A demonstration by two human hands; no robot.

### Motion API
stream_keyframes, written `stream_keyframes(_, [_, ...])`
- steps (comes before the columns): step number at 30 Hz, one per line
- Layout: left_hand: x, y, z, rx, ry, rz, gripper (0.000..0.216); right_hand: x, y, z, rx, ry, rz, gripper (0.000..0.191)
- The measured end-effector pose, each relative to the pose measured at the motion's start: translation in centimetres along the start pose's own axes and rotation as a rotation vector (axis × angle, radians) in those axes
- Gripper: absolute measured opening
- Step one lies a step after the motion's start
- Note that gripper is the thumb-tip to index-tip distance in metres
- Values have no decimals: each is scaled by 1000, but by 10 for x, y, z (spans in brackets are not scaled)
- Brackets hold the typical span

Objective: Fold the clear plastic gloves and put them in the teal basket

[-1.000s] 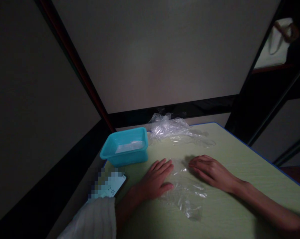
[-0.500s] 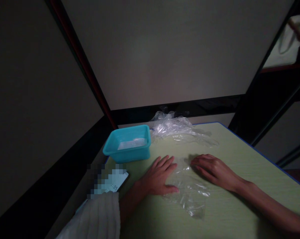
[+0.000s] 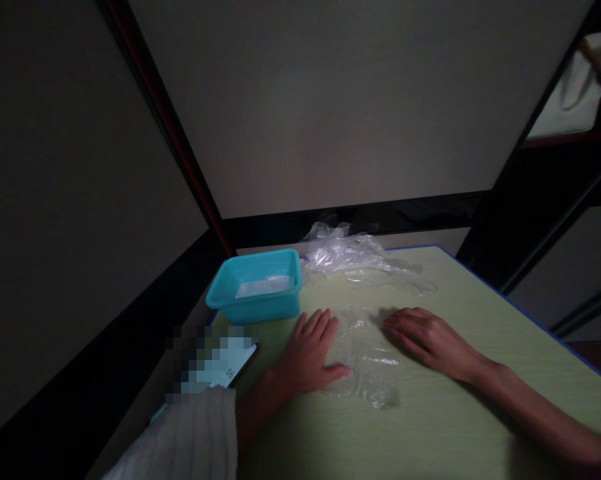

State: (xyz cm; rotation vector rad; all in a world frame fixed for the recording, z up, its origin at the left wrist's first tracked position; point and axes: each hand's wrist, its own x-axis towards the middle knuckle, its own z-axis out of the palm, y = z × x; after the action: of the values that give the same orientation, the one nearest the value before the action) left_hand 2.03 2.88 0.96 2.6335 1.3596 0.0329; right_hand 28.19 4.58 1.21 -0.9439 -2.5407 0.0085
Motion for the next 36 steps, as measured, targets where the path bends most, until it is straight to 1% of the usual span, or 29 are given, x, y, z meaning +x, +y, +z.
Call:
stream_keyframes(3, [-5,1,1,-6,3,-61,78,0,0,0,3,-1,-5,30])
stream_keyframes(7, [-6,1,4,-13,-10,-79,76,0,-6,1,117,25,1,27])
stream_keyframes(8, [-6,0,5,-11,-10,-77,77,1,-9,2,148,23,-4,30])
stream_keyframes(10, [-6,0,7,-4,-9,-75,78,2,-17,4,188,-13,-15,43])
stream_keyframes(12, [-6,-1,8,8,-15,-80,80,4,-24,7,204,-91,-23,57])
stream_keyframes(14, [-6,-2,9,17,-20,-81,81,5,-29,9,214,-179,-24,67])
stream_keyframes(16, [-5,-2,10,14,-15,-77,81,5,-29,11,231,-233,-28,74])
stream_keyframes(20, [-5,-5,11,7,4,-77,81,1,-22,11,261,-246,-38,82])
stream_keyframes(22, [-6,-8,10,-1,22,-63,80,0,-18,10,262,-252,-35,85])
stream_keyframes(24, [-10,-11,9,-31,41,-17,79,0,-18,8,264,-260,-33,85])
stream_keyframes(28, [-17,-15,8,-102,40,76,81,3,-23,5,256,-268,-5,77])
stream_keyframes(32, [-19,-12,7,-113,-19,81,84,3,-26,9,202,-294,13,79])
stream_keyframes(36, [-17,-7,1,-97,-111,20,85,-1,-21,16,140,-319,-28,80])
